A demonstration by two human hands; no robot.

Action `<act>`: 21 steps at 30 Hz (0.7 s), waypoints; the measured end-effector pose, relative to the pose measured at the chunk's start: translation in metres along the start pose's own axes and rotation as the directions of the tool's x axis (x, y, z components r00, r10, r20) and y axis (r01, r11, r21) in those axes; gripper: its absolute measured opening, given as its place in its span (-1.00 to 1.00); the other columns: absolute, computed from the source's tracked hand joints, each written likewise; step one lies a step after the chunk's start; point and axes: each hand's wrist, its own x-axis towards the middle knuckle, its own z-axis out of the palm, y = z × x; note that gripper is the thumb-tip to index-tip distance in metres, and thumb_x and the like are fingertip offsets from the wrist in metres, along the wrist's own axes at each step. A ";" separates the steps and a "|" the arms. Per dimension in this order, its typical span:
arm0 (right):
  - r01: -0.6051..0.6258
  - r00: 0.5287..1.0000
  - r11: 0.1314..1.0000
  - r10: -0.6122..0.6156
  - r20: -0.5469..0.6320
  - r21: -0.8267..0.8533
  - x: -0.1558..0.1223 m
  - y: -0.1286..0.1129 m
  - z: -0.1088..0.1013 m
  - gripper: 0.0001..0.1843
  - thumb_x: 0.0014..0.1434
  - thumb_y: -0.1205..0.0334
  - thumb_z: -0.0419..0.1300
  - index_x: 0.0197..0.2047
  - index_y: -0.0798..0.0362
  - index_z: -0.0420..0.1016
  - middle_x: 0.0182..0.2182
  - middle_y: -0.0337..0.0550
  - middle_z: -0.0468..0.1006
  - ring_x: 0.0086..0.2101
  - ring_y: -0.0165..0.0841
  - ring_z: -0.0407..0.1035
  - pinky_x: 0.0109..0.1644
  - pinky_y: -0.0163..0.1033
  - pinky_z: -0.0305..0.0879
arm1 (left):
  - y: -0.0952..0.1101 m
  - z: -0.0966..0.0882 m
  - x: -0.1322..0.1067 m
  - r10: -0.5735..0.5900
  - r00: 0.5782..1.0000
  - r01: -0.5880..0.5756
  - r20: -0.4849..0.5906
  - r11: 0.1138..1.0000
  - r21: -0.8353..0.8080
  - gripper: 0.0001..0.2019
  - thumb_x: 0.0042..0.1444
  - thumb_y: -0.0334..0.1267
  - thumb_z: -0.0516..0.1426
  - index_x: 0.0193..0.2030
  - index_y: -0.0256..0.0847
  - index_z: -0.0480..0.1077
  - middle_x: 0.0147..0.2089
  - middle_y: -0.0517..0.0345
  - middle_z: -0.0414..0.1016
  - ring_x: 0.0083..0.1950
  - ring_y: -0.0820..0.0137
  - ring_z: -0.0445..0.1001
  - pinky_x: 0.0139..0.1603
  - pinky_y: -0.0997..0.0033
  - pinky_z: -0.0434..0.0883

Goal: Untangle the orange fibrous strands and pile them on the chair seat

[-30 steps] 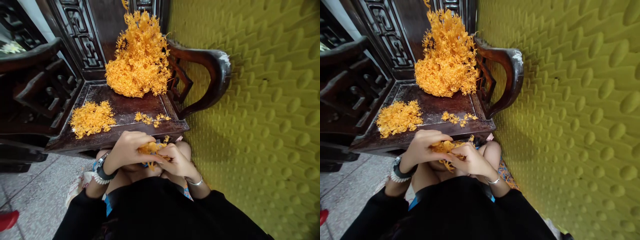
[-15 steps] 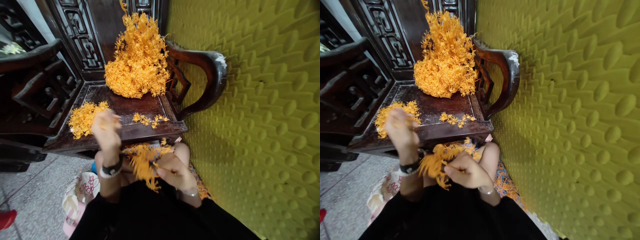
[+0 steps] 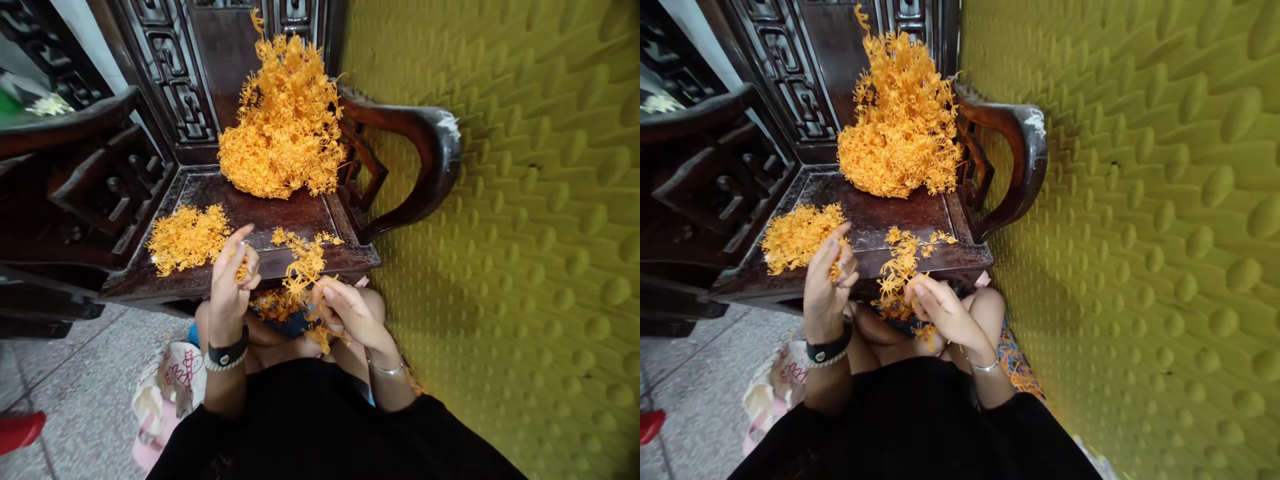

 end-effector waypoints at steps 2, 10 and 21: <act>-0.031 0.999 1.000 0.030 0.035 0.008 -0.001 0.002 -0.003 -0.57 0.32 -0.02 -0.03 -0.50 0.06 0.18 -0.66 -0.40 0.05 -0.63 -0.56 -0.09 -0.59 -0.37 -0.15 | -0.005 0.001 0.004 0.011 0.999 -0.016 0.045 0.993 0.117 -0.76 0.15 -0.25 0.19 -0.03 -0.17 0.44 -0.60 0.39 0.09 -0.69 0.65 -0.11 -0.75 0.72 -0.05; -0.108 0.986 0.992 0.115 0.118 -0.060 0.004 0.004 -0.014 -0.42 0.22 -0.10 0.09 -0.68 0.08 0.10 -0.72 -0.41 0.00 -0.64 -0.60 -0.17 -0.58 -0.36 -0.24 | -0.012 0.008 -0.009 -0.041 0.890 -0.292 0.453 0.713 0.637 -0.52 0.19 0.15 0.02 -0.28 -0.22 0.56 -0.45 0.10 0.48 -0.44 0.44 0.40 -0.41 0.48 0.34; -0.064 0.548 0.849 -0.409 -0.730 -0.524 -0.034 0.059 -0.030 -0.61 0.32 -0.03 -0.09 -0.25 0.06 0.40 -0.32 -0.11 0.45 -0.22 -0.32 0.35 -0.05 -0.12 0.30 | -0.006 0.006 -0.017 0.030 0.900 -0.387 0.434 0.513 0.766 -0.69 0.18 -0.19 0.15 -0.55 -0.23 0.32 -0.56 0.26 0.30 -0.52 0.52 0.23 -0.46 0.52 0.22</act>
